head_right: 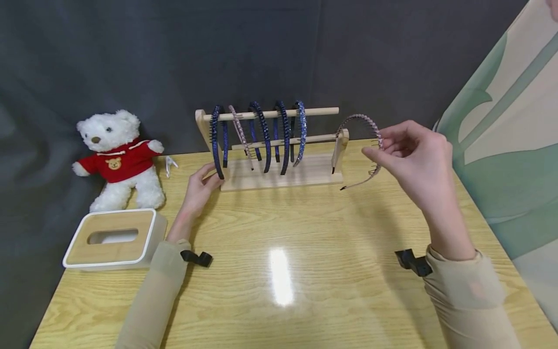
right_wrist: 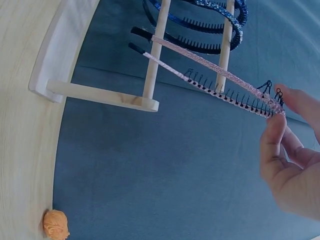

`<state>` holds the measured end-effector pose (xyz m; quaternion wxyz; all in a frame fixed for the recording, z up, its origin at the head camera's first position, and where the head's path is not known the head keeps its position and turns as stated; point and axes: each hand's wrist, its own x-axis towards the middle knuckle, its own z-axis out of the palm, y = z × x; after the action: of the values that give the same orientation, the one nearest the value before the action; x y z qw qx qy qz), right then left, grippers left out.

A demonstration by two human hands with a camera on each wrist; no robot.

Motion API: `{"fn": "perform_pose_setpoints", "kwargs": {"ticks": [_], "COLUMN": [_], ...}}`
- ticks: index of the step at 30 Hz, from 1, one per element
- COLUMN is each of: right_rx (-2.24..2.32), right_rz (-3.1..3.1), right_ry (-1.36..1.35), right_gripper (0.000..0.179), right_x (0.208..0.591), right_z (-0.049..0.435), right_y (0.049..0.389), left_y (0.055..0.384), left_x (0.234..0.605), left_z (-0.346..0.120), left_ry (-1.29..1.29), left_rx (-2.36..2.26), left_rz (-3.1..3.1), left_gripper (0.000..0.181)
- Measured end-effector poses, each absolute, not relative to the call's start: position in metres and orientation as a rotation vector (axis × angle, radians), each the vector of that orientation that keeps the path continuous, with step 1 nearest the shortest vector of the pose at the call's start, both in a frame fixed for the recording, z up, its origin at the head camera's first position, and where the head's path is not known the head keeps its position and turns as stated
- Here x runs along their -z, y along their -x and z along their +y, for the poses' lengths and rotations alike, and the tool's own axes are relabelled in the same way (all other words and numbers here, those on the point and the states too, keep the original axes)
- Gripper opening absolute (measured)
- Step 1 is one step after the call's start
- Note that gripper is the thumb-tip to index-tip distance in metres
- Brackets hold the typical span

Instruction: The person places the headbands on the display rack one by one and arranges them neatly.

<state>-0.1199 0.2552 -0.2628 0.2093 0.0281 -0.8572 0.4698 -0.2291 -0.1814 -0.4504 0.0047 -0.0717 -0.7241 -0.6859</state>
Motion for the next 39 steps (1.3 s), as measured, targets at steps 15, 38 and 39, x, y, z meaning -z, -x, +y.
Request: {"fn": "perform_pose_setpoints", "kwargs": {"ticks": [15,38,39], "right_rx": [-1.338,-1.354,-1.348], "right_rz": [-2.238,-2.140,-2.136], "right_ry": [-0.021,-0.041,-0.044], "right_gripper": [0.027,0.027,0.027], "right_x": [0.251,0.250,0.250], "right_z": [0.249,0.234,0.233], "right_y": [0.138,0.161,0.162], "left_y": [0.229,0.229,0.229], "left_x": [0.452,0.451,0.452], "left_z": [-0.182,-0.182,-0.182], "left_ry": [0.212,0.235,0.234], "left_rx": [2.146,2.128,2.124], "left_rz": [-2.267,-2.264,-2.267], "left_gripper": [0.043,0.042,0.042]}}
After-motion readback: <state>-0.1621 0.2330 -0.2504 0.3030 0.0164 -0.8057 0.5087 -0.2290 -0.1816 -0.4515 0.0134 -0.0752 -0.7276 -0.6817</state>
